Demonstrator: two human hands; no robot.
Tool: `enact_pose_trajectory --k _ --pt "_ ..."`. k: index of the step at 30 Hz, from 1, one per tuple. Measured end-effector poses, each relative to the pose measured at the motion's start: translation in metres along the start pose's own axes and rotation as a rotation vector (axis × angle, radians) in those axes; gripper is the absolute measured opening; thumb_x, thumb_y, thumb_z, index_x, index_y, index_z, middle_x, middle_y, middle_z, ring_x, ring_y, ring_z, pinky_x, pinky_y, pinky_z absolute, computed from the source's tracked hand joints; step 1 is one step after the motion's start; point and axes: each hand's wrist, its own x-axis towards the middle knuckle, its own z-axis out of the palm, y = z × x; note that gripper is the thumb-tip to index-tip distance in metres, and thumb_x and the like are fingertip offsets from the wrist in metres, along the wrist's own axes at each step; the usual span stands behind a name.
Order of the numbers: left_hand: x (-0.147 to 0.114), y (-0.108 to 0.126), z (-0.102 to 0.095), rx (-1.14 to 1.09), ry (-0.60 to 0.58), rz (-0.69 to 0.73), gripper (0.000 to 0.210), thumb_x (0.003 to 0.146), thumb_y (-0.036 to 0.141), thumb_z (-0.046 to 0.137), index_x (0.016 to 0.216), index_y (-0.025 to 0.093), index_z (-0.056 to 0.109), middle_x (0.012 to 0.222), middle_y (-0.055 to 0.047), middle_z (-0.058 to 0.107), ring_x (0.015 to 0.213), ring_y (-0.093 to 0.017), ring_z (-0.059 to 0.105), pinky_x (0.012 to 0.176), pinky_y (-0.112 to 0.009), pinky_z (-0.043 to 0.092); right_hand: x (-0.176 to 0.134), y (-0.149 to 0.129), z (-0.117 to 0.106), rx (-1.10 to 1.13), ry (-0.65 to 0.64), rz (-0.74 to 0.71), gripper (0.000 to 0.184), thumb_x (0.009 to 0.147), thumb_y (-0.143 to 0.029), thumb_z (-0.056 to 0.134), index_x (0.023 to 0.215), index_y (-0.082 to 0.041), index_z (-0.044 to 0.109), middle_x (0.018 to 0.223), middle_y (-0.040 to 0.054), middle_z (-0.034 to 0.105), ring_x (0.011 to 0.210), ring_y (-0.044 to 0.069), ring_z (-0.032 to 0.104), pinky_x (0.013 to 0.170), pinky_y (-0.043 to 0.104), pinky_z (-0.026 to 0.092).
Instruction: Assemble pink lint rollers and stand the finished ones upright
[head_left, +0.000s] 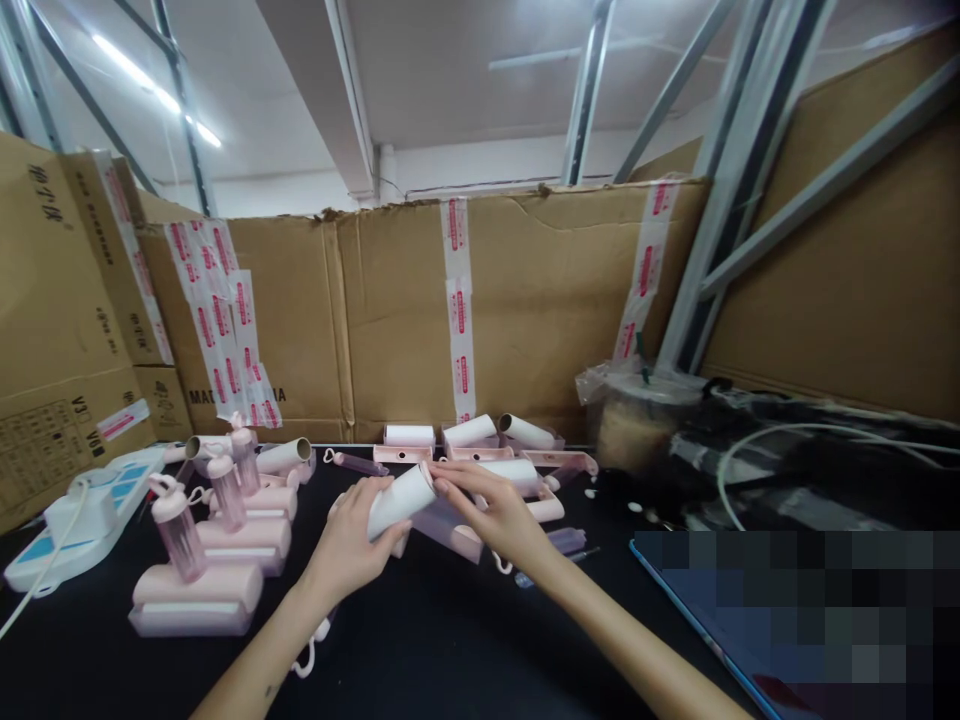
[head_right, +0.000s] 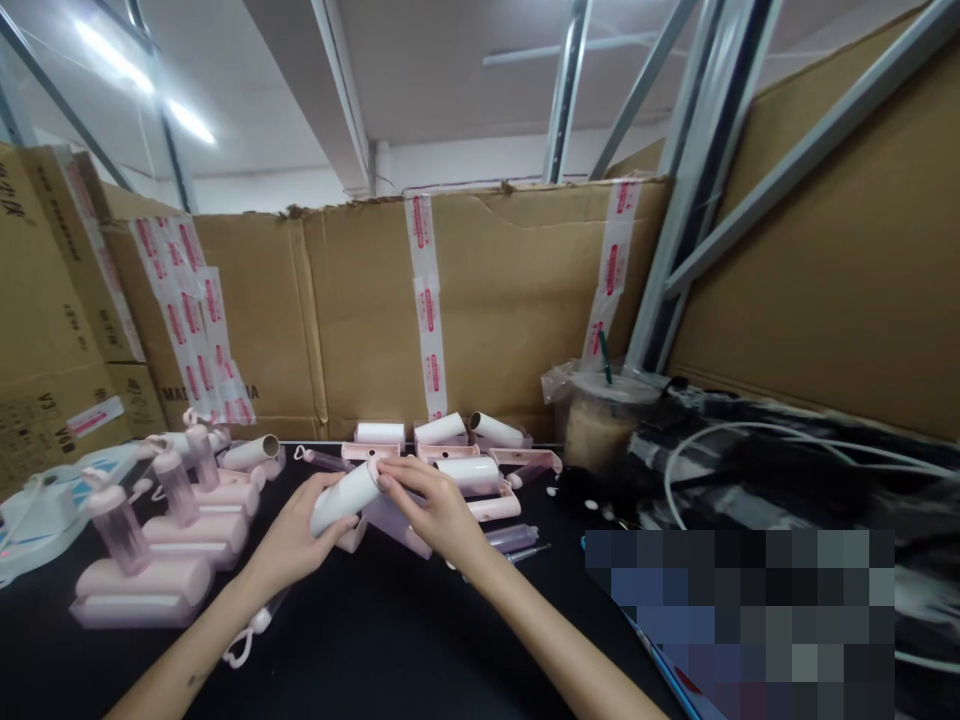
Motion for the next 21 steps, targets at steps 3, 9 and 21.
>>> enact_pose_trajectory --k 3,9,21 --pt "-0.001 0.004 -0.001 -0.025 -0.046 -0.019 0.038 0.075 0.034 0.056 0.110 0.022 0.047 0.112 -0.007 0.056 0.103 -0.024 0.052 0.089 -0.039 0.038 0.005 -0.002 -0.008 0.027 -0.015 0.044 0.021 0.084 -0.033 0.053 0.094 -0.021 0.068 0.095 0.0056 0.069 0.092 0.020 0.062 0.085 0.035 0.048" --pt "-0.001 0.007 -0.001 -0.055 -0.063 -0.028 0.036 0.075 0.033 0.055 0.109 0.023 0.048 0.110 -0.006 0.057 0.100 -0.024 0.053 0.088 -0.038 0.039 0.004 -0.002 -0.006 0.076 -0.045 0.102 0.024 0.081 -0.038 0.055 0.090 -0.021 0.068 0.092 0.0067 0.068 0.089 0.021 0.061 0.080 0.035 0.049" --pt "0.005 0.009 -0.017 -0.453 0.109 -0.130 0.041 0.072 0.036 0.059 0.108 0.019 0.048 0.106 -0.006 0.058 0.100 -0.022 0.054 0.083 -0.031 0.042 0.032 0.022 -0.030 -0.236 -0.409 0.038 0.020 0.080 -0.028 0.055 0.094 -0.023 0.069 0.115 0.0064 0.054 0.109 0.022 0.049 0.097 0.038 0.035"
